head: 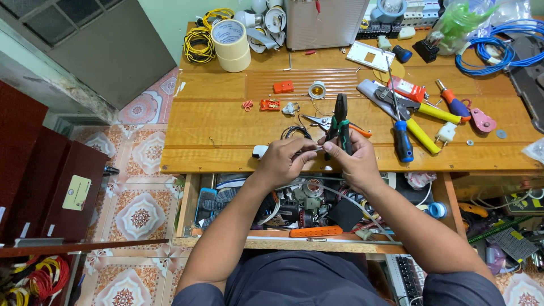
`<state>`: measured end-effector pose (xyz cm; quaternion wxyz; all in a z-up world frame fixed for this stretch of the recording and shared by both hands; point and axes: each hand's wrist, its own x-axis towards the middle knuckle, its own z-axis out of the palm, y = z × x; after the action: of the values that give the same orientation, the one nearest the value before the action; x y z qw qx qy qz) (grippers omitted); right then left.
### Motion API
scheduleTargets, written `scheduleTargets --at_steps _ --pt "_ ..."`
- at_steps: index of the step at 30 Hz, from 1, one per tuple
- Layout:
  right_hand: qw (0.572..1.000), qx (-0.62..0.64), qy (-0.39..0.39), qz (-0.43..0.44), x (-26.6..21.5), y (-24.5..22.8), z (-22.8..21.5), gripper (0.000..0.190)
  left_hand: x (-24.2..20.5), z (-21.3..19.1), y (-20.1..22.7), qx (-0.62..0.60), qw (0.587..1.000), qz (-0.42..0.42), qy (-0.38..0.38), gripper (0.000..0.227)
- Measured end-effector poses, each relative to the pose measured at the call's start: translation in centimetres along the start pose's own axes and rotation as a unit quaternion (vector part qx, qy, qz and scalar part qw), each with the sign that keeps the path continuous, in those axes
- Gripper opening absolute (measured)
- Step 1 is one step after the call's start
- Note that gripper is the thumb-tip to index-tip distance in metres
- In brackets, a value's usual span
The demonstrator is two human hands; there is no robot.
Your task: Wiring a small electrical component by stripping wires and fastening them into terminals using a screwdriver and pliers.
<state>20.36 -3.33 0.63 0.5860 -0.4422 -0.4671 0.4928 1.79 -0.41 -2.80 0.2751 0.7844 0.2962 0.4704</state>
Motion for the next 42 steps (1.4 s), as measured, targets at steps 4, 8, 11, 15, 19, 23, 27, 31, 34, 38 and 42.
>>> scheduleTargets --at_steps 4,8,11,15,19,23,27,31,34,38,42 --pt "0.999 -0.048 -0.008 -0.018 0.5 -0.8 -1.0 0.017 -0.1 0.0 -1.7 0.035 0.999 0.017 0.006 0.01" --pt "0.933 -0.257 -0.112 -0.223 2.2 -1.2 -4.7 0.017 0.3 -1.6 -1.0 0.182 0.979 0.073 0.059 0.014" --pt "0.846 -0.364 -0.166 -0.351 3.4 -1.6 -6.7 0.023 0.4 -2.7 -0.5 0.22 0.968 0.084 0.088 0.014" --pt "0.714 -0.485 -0.202 -0.463 3.7 -4.4 -6.2 0.029 0.8 -3.4 0.0 0.215 0.964 0.103 0.12 0.011" --pt "0.616 -0.584 -0.252 -0.464 4.0 -6.5 -6.2 0.04 0.9 -3.9 1.3 0.212 0.965 0.12 0.098 0.008" --pt "0.575 -0.61 -0.248 -0.485 3.8 -6.7 -6.3 0.038 0.9 -4.1 1.7 0.213 0.965 0.126 0.09 0.019" --pt "0.555 -0.621 -0.238 -0.5 3.9 -6.1 -7.0 0.036 0.9 -4.1 1.7 0.226 0.96 0.141 0.088 0.029" --pt "0.536 -0.635 -0.233 -0.504 3.6 -6.4 -7.2 0.037 1.1 -4.2 2.1 0.226 0.959 0.145 0.087 0.033" --pt "0.534 -0.638 -0.231 -0.504 3.5 -6.6 -7.1 0.037 1.0 -4.2 2.1 0.227 0.959 0.147 0.084 0.036" --pt "0.524 -0.65 -0.237 -0.497 3.4 -6.8 -6.8 0.034 1.0 -4.2 1.9 0.229 0.959 0.15 0.077 0.04" --pt "0.531 -0.648 -0.236 -0.492 3.4 -6.7 -6.8 0.035 1.4 -4.5 2.8 0.232 0.956 0.159 0.083 0.042"
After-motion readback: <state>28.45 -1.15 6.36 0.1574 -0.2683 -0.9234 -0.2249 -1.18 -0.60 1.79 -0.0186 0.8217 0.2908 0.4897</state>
